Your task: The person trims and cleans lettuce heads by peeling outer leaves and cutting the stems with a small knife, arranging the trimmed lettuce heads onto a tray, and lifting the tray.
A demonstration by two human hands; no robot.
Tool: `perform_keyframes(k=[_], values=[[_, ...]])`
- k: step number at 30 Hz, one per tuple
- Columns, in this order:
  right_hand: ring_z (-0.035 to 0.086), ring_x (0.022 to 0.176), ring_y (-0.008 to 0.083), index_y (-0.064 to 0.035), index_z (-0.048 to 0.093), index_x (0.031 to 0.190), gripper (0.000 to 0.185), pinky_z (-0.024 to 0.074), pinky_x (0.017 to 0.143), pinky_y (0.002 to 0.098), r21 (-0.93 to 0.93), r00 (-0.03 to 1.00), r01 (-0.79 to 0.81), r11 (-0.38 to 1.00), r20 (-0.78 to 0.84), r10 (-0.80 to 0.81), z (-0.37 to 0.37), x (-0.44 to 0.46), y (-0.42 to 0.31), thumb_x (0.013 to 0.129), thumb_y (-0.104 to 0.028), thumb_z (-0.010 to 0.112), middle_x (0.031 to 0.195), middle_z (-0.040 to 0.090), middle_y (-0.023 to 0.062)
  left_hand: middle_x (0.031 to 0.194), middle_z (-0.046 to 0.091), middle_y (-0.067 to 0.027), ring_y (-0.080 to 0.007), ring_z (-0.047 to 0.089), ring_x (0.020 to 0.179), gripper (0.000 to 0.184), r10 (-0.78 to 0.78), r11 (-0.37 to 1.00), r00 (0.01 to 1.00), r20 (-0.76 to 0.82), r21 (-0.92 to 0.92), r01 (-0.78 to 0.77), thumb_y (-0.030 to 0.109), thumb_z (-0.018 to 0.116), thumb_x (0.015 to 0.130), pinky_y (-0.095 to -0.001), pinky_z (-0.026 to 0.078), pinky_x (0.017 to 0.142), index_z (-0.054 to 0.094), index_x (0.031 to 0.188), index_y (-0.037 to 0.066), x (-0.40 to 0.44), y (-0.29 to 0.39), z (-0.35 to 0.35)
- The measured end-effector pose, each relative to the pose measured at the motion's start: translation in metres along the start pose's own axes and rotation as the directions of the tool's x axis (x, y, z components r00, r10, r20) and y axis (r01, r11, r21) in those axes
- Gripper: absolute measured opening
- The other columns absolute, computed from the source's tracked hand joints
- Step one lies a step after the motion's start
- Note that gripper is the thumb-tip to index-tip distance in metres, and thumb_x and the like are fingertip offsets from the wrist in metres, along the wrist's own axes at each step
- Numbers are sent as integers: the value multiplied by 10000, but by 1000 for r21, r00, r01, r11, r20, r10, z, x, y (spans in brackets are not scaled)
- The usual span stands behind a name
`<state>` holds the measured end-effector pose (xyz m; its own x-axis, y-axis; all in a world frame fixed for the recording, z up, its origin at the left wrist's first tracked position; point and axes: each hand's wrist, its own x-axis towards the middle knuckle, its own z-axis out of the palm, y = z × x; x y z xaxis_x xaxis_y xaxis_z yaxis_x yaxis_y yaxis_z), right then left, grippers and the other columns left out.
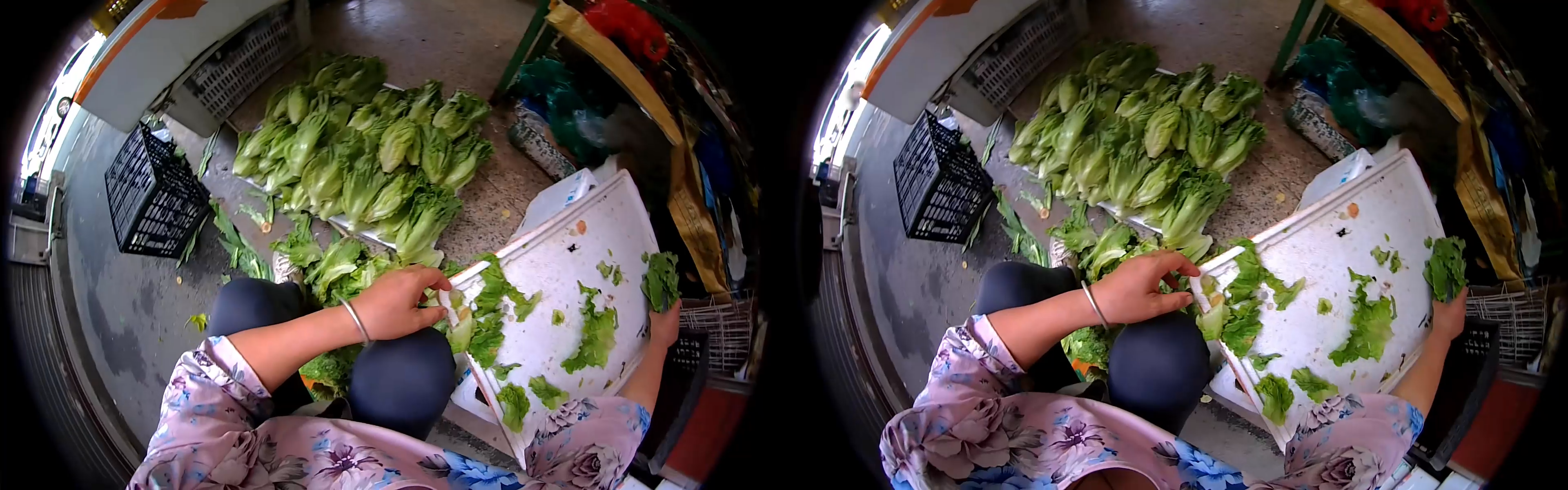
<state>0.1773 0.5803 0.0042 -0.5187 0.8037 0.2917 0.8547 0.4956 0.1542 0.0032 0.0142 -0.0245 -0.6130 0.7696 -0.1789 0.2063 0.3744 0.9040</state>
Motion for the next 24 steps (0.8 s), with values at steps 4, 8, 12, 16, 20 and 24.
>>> perform_keyframes(k=[4,8,12,16,20,24], values=[[551,996,317,-91,352,1292,717,432,843,381,97,984,-177,979,30,175,-36,-21,-15,665,-212,679,1144,547,167,957,564,-115,-186,591,833,286,13,999,997,-79,-49,-17,146,629,784,-296,514,653,552,1035,33,0,3,-2],[510,1049,253,-3,321,1301,700,383,903,322,774,987,-13,633,111,-114,-57,-50,-13,711,-153,665,1190,504,133,963,564,-95,-148,581,816,249,-15,950,995,-100,-312,-17,134,625,793,-274,504,652,555,1003,19,3,5,0],[487,1041,231,31,365,1255,642,367,908,312,949,874,-218,227,294,-387,-153,-140,-148,701,-92,667,1185,480,133,1045,551,-77,-161,560,911,382,89,902,992,-90,-415,-119,187,681,759,-277,491,701,530,1072,29,4,17,9],[552,930,194,21,446,1183,599,429,838,293,941,643,-260,217,336,-688,-201,-195,-259,659,-91,713,1065,561,99,1125,541,-97,-188,526,1015,573,203,762,884,-422,-499,-413,254,743,699,-325,446,846,482,1161,39,-1,33,8],[559,920,183,3,452,1190,658,445,790,272,969,522,-242,53,176,-835,-223,-232,-329,645,-183,769,1030,583,82,1182,511,-132,-186,516,1049,688,168,679,954,-246,-673,-293,272,793,631,-300,445,863,463,1166,-9,-5,32,-37],[509,623,68,-49,536,1117,479,279,401,123,922,820,-322,-216,157,-551,-223,-249,-362,815,-414,606,769,585,22,1165,529,-141,-288,506,1101,707,14,17,970,-243,-970,-243,456,651,744,-443,394,961,385,1257,49,-15,23,-69]])
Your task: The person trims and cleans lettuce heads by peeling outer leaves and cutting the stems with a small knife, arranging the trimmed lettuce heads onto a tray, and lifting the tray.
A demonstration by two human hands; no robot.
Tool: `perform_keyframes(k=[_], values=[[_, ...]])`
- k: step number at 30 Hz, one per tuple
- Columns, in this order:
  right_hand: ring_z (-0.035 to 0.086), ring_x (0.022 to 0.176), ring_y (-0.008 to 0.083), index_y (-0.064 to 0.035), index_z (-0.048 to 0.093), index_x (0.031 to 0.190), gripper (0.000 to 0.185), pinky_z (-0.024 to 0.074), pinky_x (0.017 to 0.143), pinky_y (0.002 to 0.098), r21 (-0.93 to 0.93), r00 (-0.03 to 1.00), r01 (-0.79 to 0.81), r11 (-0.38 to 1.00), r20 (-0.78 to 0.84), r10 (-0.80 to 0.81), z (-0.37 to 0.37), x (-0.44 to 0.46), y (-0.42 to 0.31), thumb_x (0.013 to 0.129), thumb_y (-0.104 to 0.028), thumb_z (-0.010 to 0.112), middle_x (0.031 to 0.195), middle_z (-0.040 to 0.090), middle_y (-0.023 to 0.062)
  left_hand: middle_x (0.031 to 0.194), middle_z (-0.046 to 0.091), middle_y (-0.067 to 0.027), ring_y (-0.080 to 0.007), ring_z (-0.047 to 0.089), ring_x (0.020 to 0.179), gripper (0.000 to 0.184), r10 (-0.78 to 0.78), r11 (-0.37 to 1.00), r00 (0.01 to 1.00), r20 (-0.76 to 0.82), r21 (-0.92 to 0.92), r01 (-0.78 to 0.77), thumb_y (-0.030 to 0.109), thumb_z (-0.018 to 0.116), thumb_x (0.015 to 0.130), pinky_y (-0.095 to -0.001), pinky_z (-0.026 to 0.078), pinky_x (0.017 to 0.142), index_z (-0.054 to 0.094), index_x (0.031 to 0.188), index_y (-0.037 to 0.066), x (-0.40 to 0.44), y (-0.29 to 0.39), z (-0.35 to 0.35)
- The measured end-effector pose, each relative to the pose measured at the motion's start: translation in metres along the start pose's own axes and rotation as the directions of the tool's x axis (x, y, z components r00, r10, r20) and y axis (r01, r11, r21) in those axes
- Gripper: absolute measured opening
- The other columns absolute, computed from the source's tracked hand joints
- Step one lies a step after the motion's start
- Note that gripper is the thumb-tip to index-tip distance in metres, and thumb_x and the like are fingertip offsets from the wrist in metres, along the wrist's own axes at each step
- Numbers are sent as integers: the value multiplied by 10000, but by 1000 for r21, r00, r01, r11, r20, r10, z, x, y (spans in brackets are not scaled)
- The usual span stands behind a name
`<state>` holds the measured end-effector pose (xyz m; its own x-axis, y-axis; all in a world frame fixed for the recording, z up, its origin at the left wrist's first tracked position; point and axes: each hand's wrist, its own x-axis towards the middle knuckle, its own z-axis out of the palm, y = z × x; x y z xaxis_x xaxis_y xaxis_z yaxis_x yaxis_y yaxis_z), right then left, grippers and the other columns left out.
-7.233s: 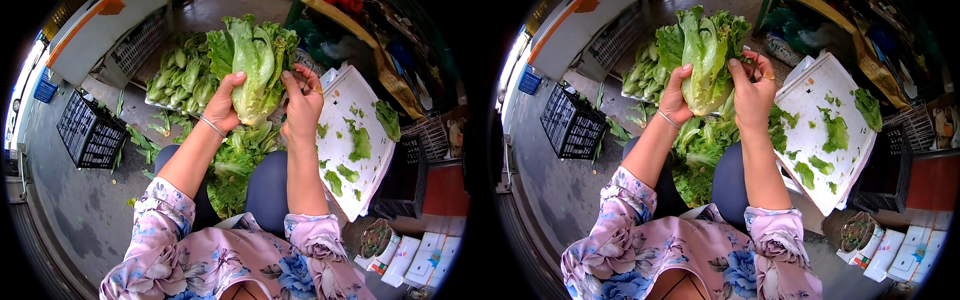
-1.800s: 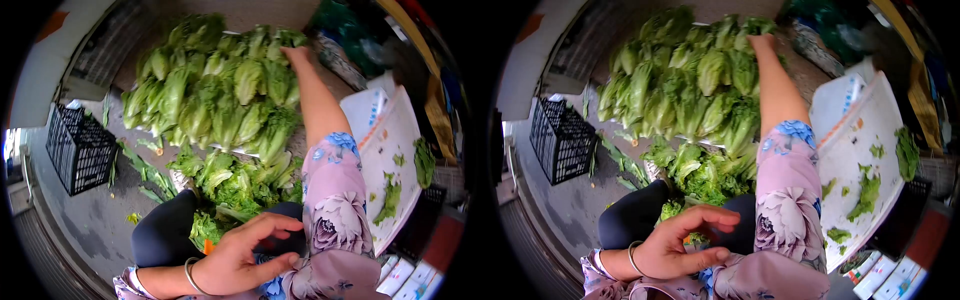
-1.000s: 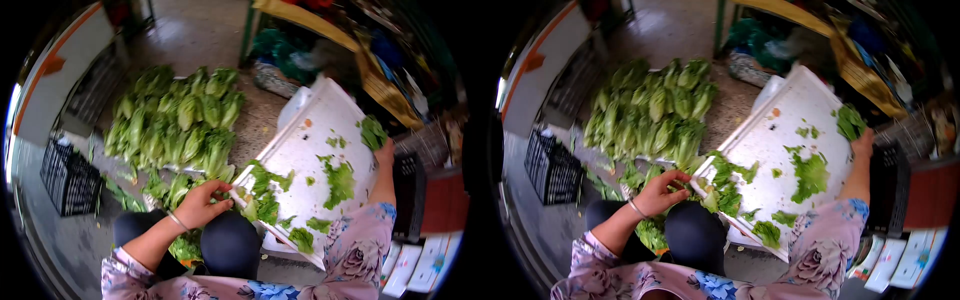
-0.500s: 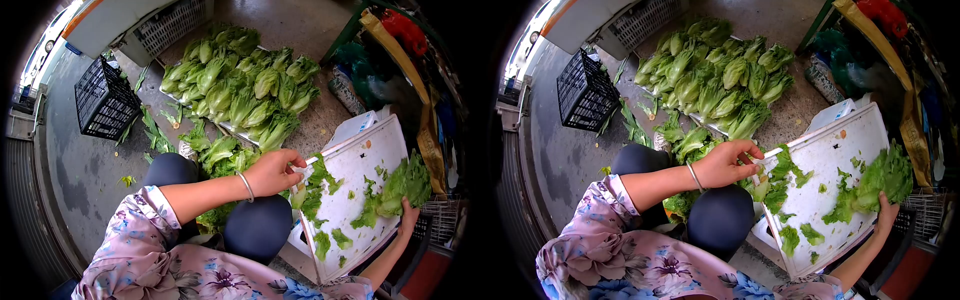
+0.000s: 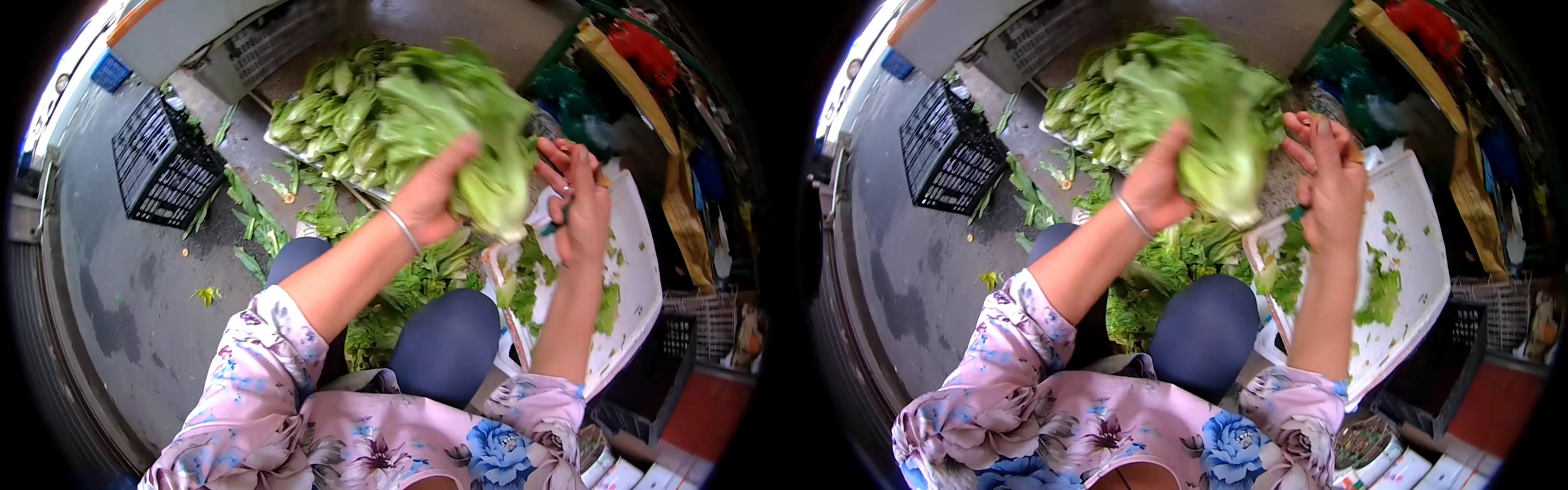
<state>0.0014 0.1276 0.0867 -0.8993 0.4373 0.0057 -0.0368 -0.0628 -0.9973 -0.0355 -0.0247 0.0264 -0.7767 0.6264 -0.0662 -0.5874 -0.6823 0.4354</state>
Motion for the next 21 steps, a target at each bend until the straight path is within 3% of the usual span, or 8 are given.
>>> perform_keyframes(k=[2,5,7,11,13,15,17,21], values=[[487,592,73,-52,563,1072,429,301,408,159,-239,999,-49,970,-18,47,5,-11,23,872,-429,515,763,581,27,1207,483,-168,-355,474,1120,746,54,987,998,37,-154,-48,579,546,758,-516,343,988,369,1265,60,4,13,-14],[477,654,69,3,528,1128,538,385,511,183,-351,963,-200,915,100,249,24,-31,47,875,-470,481,797,561,21,1291,375,-207,-431,380,1176,768,69,959,995,-70,-270,-86,614,479,780,-561,315,988,321,1302,74,4,24,-23],[455,732,69,38,472,1196,567,391,670,193,-342,985,125,931,153,-76,39,-40,56,894,-443,461,795,529,17,1289,373,-212,-440,376,1173,759,70,946,990,-122,-307,-105,613,472,785,-562,309,992,322,1301,77,3,27,-25],[462,904,78,59,368,1281,503,366,817,204,-64,955,256,965,173,-242,63,-62,51,931,-293,447,876,543,28,1287,371,-214,-440,402,1135,730,41,907,984,-175,-407,-110,614,405,817,-569,296,994,325,1298,70,-1,26,-27],[482,957,106,69,290,1319,535,362,882,246,-25,946,256,966,213,-245,70,-69,54,911,-209,495,1023,552,80,1272,394,-207,-412,426,1116,725,-35,873,987,-159,-485,-47,618,339,840,-550,319,982,354,1271,36,-6,26,-21],[501,952,122,76,276,1322,556,358,909,265,-27,935,277,960,239,-263,75,-66,60,901,-198,513,1034,553,95,1257,412,-209,-408,426,1119,734,-18,892,978,-206,-446,-77,624,322,840,-535,327,981,364,1264,26,-10,26,-12],[466,1061,139,70,221,1343,582,346,922,254,148,912,295,944,252,-324,77,-64,61,901,-171,513,1238,459,125,1215,453,-218,-397,428,1124,766,14,922,973,-230,-375,-102,633,284,842,-498,343,978,372,1256,-5,-8,21,-14],[473,1080,164,82,225,1336,575,345,936,268,7,878,407,913,274,-393,74,-62,66,899,-157,513,1192,497,134,1143,520,-158,-331,511,1043,643,-71,899,990,-122,-439,10,583,296,861,-479,409,919,448,1184,47,-3,13,-26]])
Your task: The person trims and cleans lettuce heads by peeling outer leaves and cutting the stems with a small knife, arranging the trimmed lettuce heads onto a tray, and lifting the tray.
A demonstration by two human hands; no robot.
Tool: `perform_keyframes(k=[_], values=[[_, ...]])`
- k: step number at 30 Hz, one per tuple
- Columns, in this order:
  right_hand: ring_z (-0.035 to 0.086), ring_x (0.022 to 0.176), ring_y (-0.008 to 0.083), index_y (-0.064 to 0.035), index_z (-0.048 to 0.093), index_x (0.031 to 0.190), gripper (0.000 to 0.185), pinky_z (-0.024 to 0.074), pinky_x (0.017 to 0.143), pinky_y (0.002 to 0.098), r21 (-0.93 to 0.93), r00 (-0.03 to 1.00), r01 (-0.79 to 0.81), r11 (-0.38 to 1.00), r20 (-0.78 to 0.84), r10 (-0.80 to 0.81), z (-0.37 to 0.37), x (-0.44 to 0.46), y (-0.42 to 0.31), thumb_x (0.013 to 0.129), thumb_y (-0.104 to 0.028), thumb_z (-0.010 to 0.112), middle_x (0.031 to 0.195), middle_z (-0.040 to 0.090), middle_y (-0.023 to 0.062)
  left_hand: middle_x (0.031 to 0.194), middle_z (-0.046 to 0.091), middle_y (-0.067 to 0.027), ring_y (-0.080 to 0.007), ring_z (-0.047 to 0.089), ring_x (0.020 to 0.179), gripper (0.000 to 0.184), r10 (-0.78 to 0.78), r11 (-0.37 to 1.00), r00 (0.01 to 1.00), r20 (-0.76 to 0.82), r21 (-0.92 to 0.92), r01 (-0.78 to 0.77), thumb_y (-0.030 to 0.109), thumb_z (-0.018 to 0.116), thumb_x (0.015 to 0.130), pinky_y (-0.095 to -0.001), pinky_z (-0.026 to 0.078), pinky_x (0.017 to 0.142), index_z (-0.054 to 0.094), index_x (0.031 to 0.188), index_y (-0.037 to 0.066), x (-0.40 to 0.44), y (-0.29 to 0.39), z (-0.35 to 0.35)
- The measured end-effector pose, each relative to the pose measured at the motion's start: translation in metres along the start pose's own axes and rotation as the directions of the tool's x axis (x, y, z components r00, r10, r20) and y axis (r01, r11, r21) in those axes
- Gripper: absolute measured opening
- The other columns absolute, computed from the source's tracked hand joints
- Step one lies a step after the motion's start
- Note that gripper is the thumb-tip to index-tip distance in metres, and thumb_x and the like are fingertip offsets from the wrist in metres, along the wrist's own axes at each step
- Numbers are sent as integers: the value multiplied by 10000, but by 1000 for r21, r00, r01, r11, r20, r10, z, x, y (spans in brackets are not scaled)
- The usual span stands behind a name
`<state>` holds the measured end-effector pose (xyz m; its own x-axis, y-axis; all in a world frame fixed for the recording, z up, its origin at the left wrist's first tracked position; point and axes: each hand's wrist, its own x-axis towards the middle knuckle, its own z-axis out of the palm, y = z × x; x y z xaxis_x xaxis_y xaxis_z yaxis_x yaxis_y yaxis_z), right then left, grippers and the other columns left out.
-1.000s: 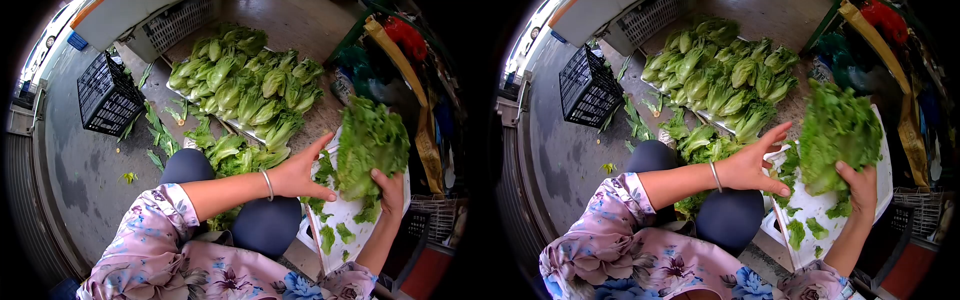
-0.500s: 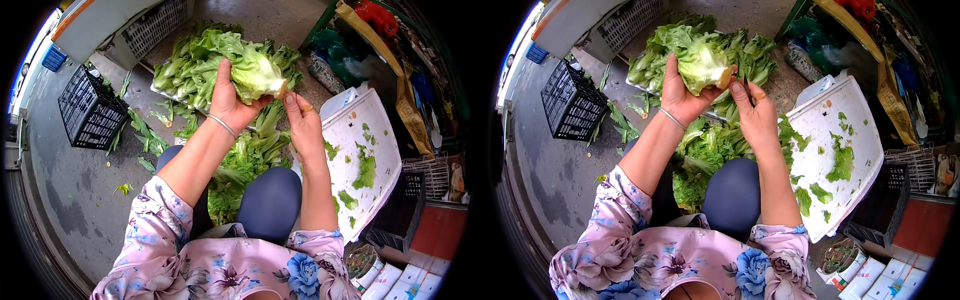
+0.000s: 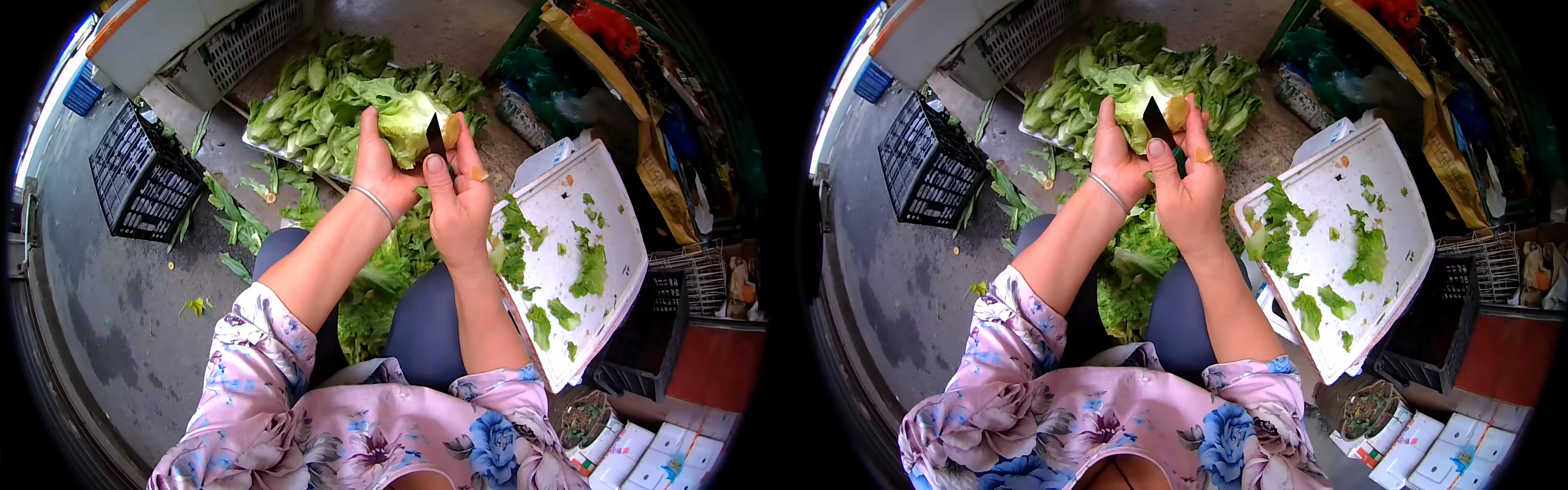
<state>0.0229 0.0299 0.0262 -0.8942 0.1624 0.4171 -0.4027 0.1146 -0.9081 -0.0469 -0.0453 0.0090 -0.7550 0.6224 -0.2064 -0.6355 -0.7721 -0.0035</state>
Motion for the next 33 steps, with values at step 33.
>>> perform_keyframes(k=[33], values=[[363,533,53,-6,422,1270,506,314,499,198,363,982,109,926,-184,-43,-30,-28,-38,867,-278,562,635,437,-29,1345,312,-231,-406,365,1206,794,-90,991,898,431,129,38,559,491,772,-496,333,996,282,1324,27,-29,7,30]])
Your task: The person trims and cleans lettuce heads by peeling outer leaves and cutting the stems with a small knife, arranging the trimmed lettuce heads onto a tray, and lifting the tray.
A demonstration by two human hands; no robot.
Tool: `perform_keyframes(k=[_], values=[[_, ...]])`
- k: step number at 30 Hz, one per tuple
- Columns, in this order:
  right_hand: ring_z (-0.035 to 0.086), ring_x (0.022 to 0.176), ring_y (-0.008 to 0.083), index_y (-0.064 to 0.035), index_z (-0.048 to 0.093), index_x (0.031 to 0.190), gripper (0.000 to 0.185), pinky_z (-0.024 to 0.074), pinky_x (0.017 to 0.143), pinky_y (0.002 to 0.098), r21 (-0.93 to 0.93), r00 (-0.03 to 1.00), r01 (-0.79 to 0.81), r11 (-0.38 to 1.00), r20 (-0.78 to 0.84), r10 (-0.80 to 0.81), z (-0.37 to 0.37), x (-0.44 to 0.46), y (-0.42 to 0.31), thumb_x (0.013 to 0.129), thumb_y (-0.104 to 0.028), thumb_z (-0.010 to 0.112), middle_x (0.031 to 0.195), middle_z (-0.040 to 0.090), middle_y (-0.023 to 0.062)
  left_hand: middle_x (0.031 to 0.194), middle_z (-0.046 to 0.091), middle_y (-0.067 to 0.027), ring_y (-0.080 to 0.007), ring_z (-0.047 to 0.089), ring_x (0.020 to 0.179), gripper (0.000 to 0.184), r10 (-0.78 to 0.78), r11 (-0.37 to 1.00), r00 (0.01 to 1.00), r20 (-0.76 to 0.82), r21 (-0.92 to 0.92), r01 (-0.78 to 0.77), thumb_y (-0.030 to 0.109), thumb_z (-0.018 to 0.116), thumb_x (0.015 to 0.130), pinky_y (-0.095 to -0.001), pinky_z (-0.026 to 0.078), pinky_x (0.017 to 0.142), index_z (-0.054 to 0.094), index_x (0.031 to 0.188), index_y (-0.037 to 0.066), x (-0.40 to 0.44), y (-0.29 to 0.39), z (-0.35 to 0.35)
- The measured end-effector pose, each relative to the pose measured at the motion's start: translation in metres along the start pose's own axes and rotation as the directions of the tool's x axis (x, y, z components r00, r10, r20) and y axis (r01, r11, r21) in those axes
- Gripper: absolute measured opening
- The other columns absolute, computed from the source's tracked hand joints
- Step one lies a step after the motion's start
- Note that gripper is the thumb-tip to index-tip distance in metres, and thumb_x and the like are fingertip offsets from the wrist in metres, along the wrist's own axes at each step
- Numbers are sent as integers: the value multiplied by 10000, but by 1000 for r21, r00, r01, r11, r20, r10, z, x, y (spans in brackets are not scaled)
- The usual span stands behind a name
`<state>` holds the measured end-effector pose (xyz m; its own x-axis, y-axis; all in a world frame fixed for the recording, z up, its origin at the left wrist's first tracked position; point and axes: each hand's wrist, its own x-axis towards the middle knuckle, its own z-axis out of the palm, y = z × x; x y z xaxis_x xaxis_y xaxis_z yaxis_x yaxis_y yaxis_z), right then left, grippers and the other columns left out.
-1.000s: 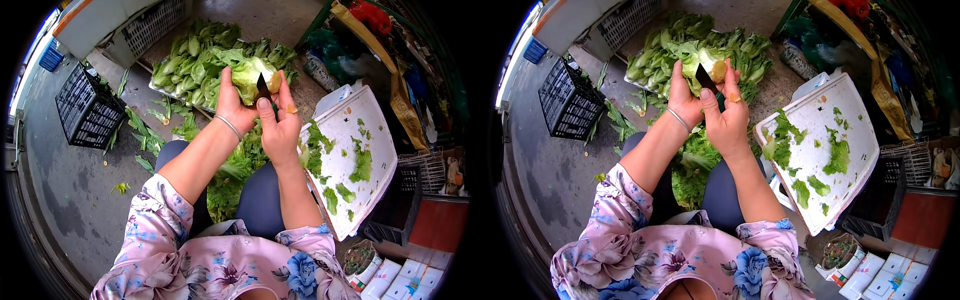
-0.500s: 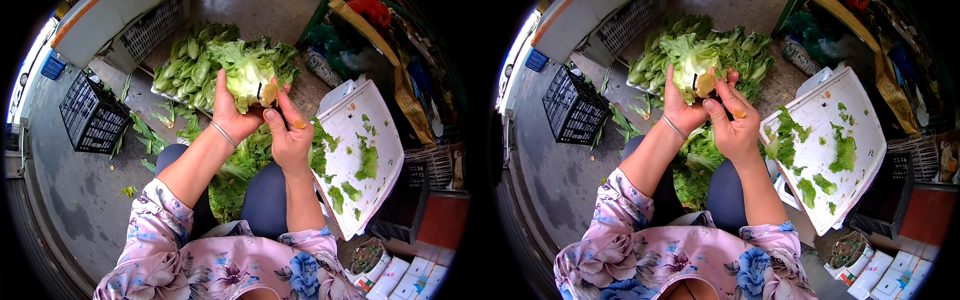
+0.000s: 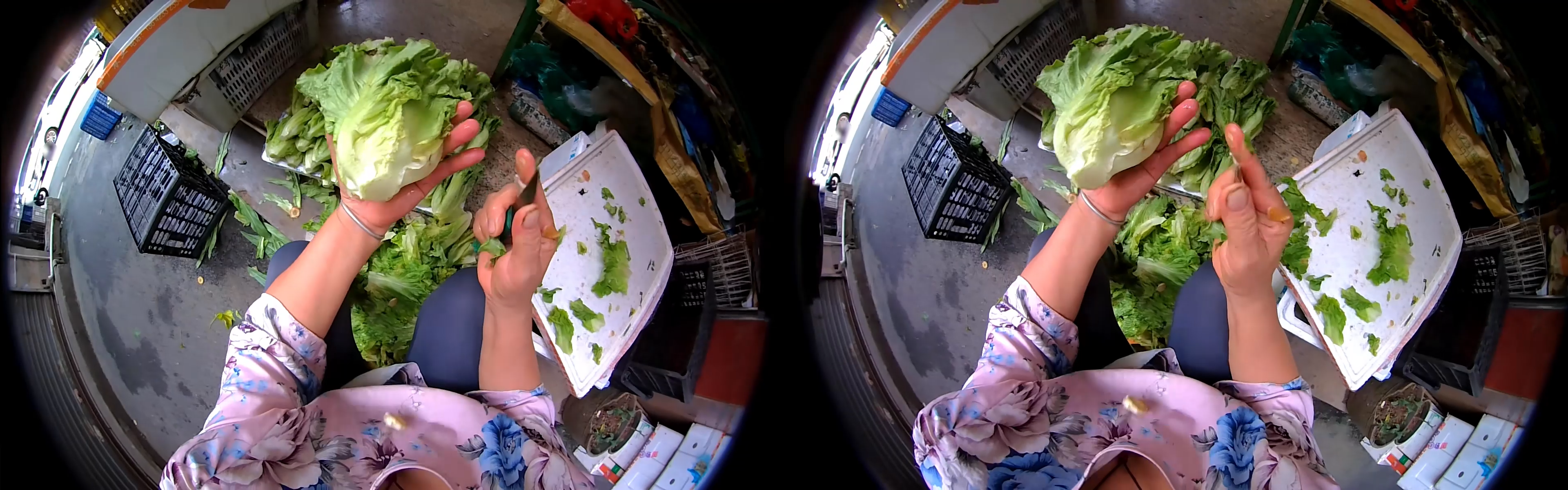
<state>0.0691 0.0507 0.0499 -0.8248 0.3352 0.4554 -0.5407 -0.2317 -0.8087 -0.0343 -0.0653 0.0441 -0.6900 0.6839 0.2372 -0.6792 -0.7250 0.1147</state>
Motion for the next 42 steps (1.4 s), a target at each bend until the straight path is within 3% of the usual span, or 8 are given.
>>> perform_keyframes(k=[1,4,5,9,18,30,33,42], values=[[389,517,59,26,516,1149,469,318,483,206,16,999,-54,998,-4,54,-1,0,2,824,-295,624,639,485,-20,1360,295,-225,-395,354,1219,701,84,960,993,-87,273,-57,503,435,839,-497,321,1003,275,1332,31,0,-2,6],[444,537,72,36,586,991,374,346,497,215,-187,975,-221,957,-77,210,8,-1,7,797,-275,662,683,548,12,1374,299,-190,-357,318,1256,524,-21,966,988,155,256,-19,344,387,902,-515,333,990,314,1322,38,1,-1,-7],[498,581,89,26,604,846,258,380,549,217,-96,943,-331,939,-82,324,13,-3,6,798,-219,665,725,586,39,1374,305,-176,-347,298,1268,572,-30,887,991,131,460,-34,398,372,902,-503,361,968,271,1345,50,1,-2,-10],[534,630,97,17,602,841,194,406,609,220,-58,941,-337,940,-1,337,20,-3,18,802,-165,658,715,600,47,1348,334,-187,-356,364,1216,653,-91,863,996,10,500,74,500,372,877,-462,435,904,254,1359,76,1,-9,-9],[549,665,86,29,607,809,170,438,630,209,-258,970,-240,936,-35,239,25,-6,-2,768,-114,690,745,615,47,1335,371,-136,-352,420,1163,649,-175,939,983,49,309,152,511,416,854,-421,482,810,297,1350,111,-5,-10,4],[529,587,83,-5,554,725,200,435,561,208,-267,977,-198,943,-132,167,24,-10,-6,730,-107,725,667,586,36,1347,370,-110,-343,406,1168,630,-138,774,987,-84,612,160,479,401,870,-468,417,885,296,1352,88,-9,-9,-4],[512,611,69,-8,570,733,200,420,582,204,-268,979,-174,947,-147,138,20,-11,-1,724,-122,734,677,591,19,1339,376,-120,-343,408,1163,602,-218,953,972,-92,195,232,454,403,877,-471,410,894,306,1345,87,-9,-9,1],[504,619,44,2,604,749,216,407,589,189,-342,981,-182,922,6,196,21,-10,-5,722,-162,742,678,595,8,1325,379,-156,-352,424,1161,609,-163,931,985,-57,323,173,466,361,889,-447,449,859,301,1339,60,-17,-5,15]])
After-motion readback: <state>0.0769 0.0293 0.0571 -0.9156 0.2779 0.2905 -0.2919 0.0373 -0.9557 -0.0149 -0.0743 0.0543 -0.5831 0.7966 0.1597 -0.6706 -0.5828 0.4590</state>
